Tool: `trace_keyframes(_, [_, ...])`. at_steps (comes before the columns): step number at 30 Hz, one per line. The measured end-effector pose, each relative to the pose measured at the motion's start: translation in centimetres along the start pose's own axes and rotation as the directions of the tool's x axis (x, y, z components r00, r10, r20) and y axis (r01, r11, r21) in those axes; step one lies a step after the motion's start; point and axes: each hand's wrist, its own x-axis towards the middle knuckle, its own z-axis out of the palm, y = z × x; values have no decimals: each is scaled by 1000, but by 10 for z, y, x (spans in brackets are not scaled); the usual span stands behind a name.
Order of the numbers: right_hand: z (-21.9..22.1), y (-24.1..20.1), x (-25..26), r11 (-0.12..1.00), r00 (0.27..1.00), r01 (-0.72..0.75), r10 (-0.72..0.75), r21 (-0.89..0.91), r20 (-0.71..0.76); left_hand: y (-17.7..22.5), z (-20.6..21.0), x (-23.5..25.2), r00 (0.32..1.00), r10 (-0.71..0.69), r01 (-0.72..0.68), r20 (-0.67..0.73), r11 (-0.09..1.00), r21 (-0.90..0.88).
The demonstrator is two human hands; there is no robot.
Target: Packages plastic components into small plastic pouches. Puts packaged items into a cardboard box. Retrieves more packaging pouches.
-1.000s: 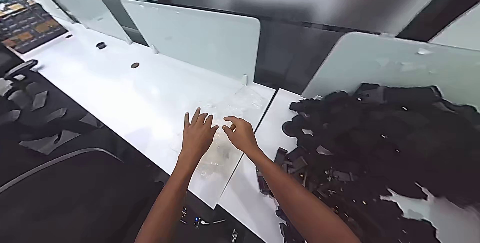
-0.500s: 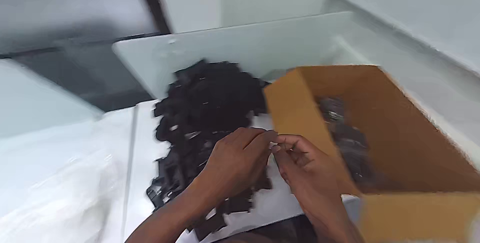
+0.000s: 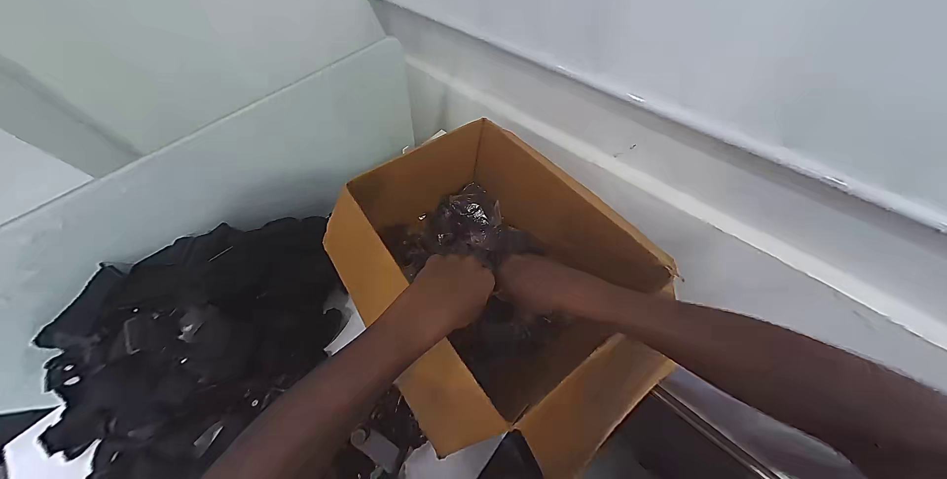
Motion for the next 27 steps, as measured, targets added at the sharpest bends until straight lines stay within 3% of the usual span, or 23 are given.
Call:
trace_keyframes(3, [4,-4,18,997,995,27,-19,-77,98,6,0,25,966,-70,42,247,992,115])
trace_keyframes(6, [14,4,40,980,982,188,-188,-64,10,6,8,35,899,-119,59,421,986,153])
trace_keyframes(9, [25,12,57,969,966,246,-247,-22,-79,1,10,38,895,-98,42,435,990,136])
trace_keyframes(14, [21,13,55,983,983,181,-181,-6,-38,9,7,37,901,-139,95,411,987,126])
trace_keyframes(18, [-8,1,44,998,999,43,-42,46,-15,-2,6,35,952,-217,213,218,976,40])
trace_keyframes(22, [-30,4,13,975,983,46,-6,219,-182,-6,-5,16,957,-268,247,-107,953,-176])
trace_keyframes(25, [-40,-4,-23,907,955,111,16,407,-298,-14,-6,-12,911,-241,93,-335,911,-402])
trace_keyframes(27, [-42,-17,-50,826,920,193,36,530,-391,-17,-1,-35,828,-232,-104,-510,831,-547])
